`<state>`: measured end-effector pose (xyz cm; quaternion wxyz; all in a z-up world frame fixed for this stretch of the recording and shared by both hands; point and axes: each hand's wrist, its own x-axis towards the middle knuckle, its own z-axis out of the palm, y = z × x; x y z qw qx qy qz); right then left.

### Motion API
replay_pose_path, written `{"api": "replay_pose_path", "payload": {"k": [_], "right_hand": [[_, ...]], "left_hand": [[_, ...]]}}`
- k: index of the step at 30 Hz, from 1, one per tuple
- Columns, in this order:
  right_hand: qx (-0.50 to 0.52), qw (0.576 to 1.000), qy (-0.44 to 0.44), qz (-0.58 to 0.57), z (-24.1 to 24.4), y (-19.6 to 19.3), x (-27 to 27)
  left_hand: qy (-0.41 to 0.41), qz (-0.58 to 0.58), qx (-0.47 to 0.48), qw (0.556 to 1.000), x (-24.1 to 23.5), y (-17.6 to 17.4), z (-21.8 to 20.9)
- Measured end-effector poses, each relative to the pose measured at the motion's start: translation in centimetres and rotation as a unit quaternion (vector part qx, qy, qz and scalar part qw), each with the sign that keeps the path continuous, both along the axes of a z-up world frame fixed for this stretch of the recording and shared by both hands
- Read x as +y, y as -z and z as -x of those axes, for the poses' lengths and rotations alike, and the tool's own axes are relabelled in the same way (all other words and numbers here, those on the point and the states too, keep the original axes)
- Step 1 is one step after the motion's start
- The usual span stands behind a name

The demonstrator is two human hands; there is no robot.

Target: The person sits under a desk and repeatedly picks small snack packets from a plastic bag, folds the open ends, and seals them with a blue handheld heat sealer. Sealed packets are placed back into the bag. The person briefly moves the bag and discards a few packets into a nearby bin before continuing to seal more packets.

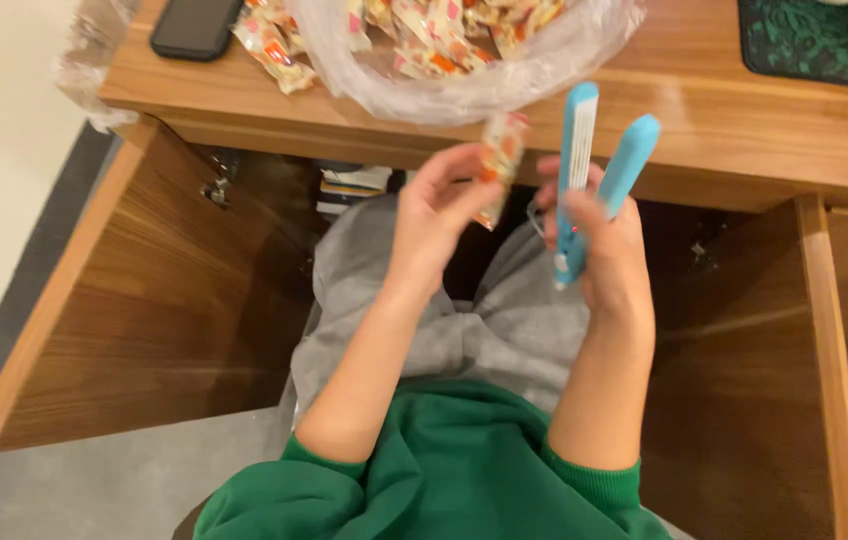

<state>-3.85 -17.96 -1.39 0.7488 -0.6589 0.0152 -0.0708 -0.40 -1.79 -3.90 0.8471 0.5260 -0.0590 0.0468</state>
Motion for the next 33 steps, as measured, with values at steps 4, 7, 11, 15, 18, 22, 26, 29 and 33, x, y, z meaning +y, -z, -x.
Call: {"api": "replay_pose_path", "payload": {"k": [4,7,11,15,18,22,26,29,33], "right_hand": [[-0.065,0.995,0.074,-0.016,0.7,-2.1,1.7],[-0.057,0.989,0.135,-0.027,0.2,-1.6,1.8],[-0.051,0.991,0.121,-0.037,1.4,-3.3,1.8],[-0.062,0.994,0.07,-0.053,1.9,-4.1,2.0],[-0.055,0.996,0.044,-0.055,1.9,-3.2,2.1],[-0.06,0.997,0.022,-0.043,1.7,-3.4,2.5],[-0.064,0.996,0.029,-0.045,1.7,-3.1,2.4],[-0.085,0.994,0.046,-0.056,1.6,-3.1,2.5],[-0.101,0.99,0.05,-0.085,1.4,-2.6,2.5]], "left_hand": [[0.038,-0.045,-0.014,0.998,-1.7,-0.8,2.9],[0.052,-0.048,-0.028,0.997,-1.7,-1.5,3.7],[0.004,-0.127,-0.073,0.989,0.5,-2.2,2.5],[-0.064,-0.201,-0.198,0.957,1.4,-3.4,3.0],[-0.013,-0.177,-0.174,0.969,0.9,-3.0,3.4],[0.019,-0.135,-0.077,0.988,-0.4,-3.2,3.9],[0.009,-0.1,-0.058,0.993,-0.2,-2.5,3.5],[0.024,-0.097,0.015,0.995,0.2,-3.1,3.5],[0.024,-0.087,0.027,0.996,0.3,-3.6,3.7]]}}
